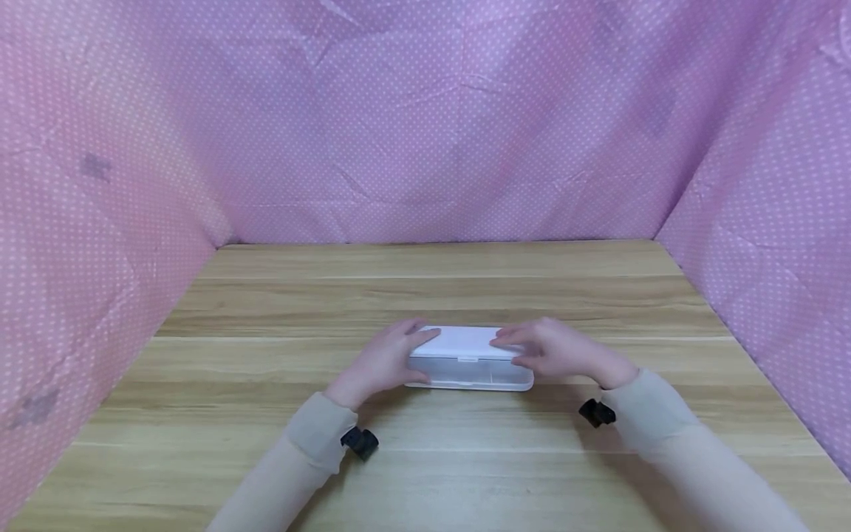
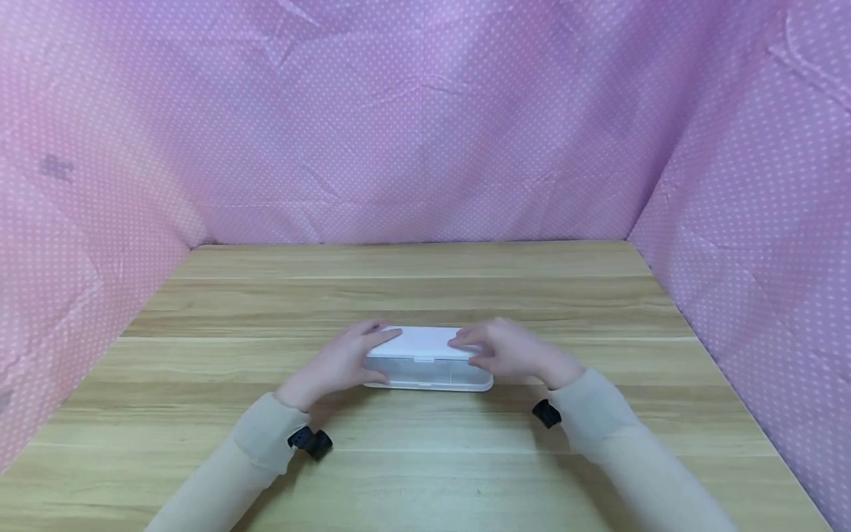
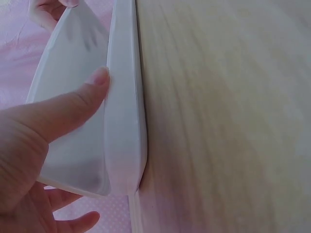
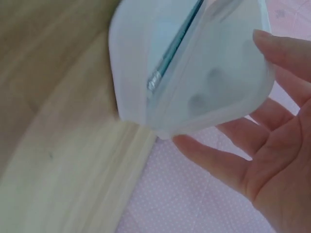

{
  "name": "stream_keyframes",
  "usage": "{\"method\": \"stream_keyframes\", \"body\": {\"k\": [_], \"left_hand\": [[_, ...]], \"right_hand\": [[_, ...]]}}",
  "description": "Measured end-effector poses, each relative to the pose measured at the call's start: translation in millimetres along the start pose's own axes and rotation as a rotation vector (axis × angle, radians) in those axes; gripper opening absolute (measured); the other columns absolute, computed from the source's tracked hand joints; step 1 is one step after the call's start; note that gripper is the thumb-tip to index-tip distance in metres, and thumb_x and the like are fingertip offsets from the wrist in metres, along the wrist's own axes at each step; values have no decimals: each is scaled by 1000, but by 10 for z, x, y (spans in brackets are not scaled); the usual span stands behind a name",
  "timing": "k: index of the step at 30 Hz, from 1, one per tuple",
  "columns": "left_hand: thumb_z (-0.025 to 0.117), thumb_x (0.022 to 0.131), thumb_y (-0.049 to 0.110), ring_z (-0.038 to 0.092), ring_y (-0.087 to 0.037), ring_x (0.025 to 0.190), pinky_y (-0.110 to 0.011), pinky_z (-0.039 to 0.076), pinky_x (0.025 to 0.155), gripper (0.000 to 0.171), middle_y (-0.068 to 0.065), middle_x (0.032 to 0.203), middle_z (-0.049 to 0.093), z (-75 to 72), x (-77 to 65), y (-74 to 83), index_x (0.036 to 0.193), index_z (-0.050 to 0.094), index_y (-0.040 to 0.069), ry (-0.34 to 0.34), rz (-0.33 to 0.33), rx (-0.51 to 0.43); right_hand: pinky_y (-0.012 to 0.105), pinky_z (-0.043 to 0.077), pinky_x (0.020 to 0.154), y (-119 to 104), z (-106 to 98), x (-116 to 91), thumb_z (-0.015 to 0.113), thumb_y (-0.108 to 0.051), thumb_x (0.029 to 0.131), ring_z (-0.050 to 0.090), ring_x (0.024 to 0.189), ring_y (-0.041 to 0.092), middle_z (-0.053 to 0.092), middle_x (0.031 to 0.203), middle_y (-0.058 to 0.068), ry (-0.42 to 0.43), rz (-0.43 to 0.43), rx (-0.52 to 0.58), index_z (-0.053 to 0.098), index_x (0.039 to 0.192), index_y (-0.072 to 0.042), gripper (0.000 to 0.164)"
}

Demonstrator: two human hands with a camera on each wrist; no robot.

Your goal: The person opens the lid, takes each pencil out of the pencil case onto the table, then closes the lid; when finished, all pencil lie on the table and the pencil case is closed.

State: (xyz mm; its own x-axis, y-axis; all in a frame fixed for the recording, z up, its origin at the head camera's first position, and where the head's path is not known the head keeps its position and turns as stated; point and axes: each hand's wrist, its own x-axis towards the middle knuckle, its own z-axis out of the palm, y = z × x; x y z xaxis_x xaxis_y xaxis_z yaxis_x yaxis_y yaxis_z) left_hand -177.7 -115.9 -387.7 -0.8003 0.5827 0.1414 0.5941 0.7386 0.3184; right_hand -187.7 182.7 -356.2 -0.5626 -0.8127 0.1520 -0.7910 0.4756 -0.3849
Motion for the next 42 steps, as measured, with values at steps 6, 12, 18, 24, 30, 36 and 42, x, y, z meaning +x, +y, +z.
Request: {"method": "stream_keyframes", "body": {"k": [6,12,18,24,30,36,42], "left_hand": [[88,56,44,47,-35,125,-59,34,102,98,-14,140,47,-20,-5,40,141,45,21,67,-54,115],[86,47,58,43,-38,127,-58,33,104,119,-18,144,38,-34,7,74,148,30,27,131,-64,299],[87,48,57,34,-41,133,-57,32,105,125,-25,151,20,-29,-8,75,151,20,31,132,-86,287],[88,52,52,24,-45,137,-59,27,108,126,-28,154,4,5,-26,37,152,14,31,107,-149,183],[85,55,56,22,-47,138,-60,28,107,122,-26,155,7,47,-28,-38,152,16,29,55,-264,105],[81,59,60,20,-46,139,-60,26,108,114,-27,152,19,50,-34,-91,151,24,25,-5,-326,20],[80,60,62,18,-44,140,-59,24,109,107,-26,152,21,54,-45,-124,147,35,20,-42,-356,-21]], "right_hand": [[38,53,84,63,-86,34,61,4,85,63,106,26,66,118,14,-29,-7,74,64,119,1,35],[24,49,64,130,-154,53,59,-5,91,55,77,7,65,119,16,-27,116,210,62,121,0,31],[46,51,87,261,-136,43,58,-18,95,61,109,30,63,123,18,104,319,286,61,123,-1,33],[42,55,77,458,-75,95,55,-18,97,62,94,27,61,117,25,318,525,464,53,130,2,39],[40,56,77,626,14,130,56,-9,95,57,96,29,56,114,25,409,621,537,48,136,-2,43],[35,57,76,720,102,236,57,-6,94,60,95,28,54,121,25,394,763,572,46,138,-4,46],[32,56,75,802,155,322,56,-8,95,61,92,26,54,120,25,302,874,598,45,138,-3,45]]}}
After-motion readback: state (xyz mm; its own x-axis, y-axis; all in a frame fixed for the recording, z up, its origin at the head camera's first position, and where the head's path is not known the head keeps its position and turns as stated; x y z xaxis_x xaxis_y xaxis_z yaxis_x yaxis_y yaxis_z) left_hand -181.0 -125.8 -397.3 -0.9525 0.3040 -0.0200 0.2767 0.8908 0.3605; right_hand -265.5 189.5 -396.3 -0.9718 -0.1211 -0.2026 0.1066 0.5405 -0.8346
